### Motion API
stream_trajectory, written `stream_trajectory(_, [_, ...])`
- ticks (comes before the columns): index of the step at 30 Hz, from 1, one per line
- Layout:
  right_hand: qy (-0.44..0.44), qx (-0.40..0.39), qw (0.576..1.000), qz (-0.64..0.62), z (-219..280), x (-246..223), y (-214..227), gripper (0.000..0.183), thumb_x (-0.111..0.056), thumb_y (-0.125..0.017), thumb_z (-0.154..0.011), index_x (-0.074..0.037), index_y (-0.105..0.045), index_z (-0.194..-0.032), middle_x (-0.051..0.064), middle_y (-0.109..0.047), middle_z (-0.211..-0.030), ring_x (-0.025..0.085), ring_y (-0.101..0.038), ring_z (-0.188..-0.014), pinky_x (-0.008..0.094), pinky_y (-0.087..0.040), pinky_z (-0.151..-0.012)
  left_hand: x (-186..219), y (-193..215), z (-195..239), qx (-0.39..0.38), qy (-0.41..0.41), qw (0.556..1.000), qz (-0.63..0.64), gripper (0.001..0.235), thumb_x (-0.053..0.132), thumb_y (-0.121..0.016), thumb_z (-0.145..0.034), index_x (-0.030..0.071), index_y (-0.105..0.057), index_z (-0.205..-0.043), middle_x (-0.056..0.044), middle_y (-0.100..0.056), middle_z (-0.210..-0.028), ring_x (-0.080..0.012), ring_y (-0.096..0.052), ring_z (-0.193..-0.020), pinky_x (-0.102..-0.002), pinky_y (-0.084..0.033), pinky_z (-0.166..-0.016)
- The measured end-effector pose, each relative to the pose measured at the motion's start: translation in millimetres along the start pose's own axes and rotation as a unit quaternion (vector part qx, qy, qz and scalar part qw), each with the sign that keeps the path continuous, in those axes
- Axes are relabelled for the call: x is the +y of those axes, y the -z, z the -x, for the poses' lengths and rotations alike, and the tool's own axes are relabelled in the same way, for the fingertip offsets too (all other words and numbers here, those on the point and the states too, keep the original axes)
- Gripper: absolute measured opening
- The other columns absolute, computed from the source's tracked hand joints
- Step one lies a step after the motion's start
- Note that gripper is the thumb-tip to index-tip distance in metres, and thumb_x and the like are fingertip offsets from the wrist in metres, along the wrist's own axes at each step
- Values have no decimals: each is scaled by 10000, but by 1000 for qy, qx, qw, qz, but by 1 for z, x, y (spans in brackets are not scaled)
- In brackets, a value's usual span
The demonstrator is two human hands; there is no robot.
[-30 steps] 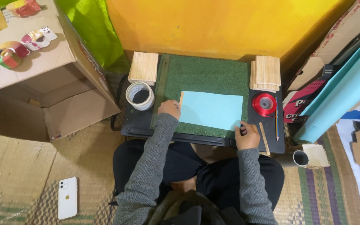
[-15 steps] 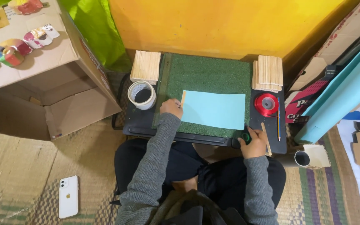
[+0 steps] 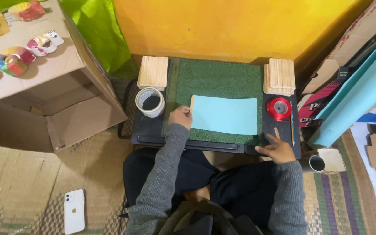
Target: Preparing a small piece of paper by cutting it and attaching popsicle sticks using tape.
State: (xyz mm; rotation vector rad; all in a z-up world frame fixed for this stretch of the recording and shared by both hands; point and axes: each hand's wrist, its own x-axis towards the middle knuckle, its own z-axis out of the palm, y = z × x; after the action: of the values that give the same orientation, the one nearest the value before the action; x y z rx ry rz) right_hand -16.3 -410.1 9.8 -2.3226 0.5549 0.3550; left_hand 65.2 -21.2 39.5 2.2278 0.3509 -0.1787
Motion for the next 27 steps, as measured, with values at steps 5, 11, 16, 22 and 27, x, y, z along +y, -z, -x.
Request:
stream_trajectory(5, [17,-88,996,-20,12,-9,4,838,-411,-918,-707,-163,-620,-1451,269,-753,-1169,400,-692,-1150,524,-569,-930,1,-46,15,101,-125,980,-119,340,269,-564,-1043,125,-549,-1351,-112,-504,-1424,-313,-476,-1350,-552,-506,-1035])
stream_trajectory(11, [-3,-74,984,-163,19,33,12,700,-258,-892,-785,-142,-647,-1430,290,-709,-1222,333,-690,-1069,423,-581,-795,13,-51,35,145,-165,968,-119,389,217,-469,-1104,103,-461,-1476,-147,-370,-1534,-354,-361,-1424,-604,-401,-1098])
stream_trajectory(16, [113,-80,901,-411,-3,106,3,725,22,-792,-790,-66,-533,-1462,176,-677,-1064,233,-704,-713,326,-633,-523,-4,-44,-6,123,-104,985,59,475,196,-462,-1107,3,-329,-1521,-243,-501,-1388,-407,-511,-1321,-587,-537,-1027])
stream_trajectory(22, [223,-197,733,-612,7,82,4,781,102,-764,-737,-126,-568,-1458,231,-690,-1164,336,-754,-939,389,-631,-741,-78,-99,-131,59,-8,997,-41,224,508,-752,-840,432,-743,-1050,160,-763,-1009,-137,-723,-1048,-365,-614,-880])
stream_trajectory(27, [248,-315,589,-702,32,55,-30,876,-312,-833,-823,-214,-371,-1560,242,-635,-1133,237,-608,-841,296,-541,-689,-24,-49,-140,6,-136,988,-78,156,352,-719,-910,387,-772,-1052,54,-781,-1028,-216,-733,-1047,-385,-580,-913])
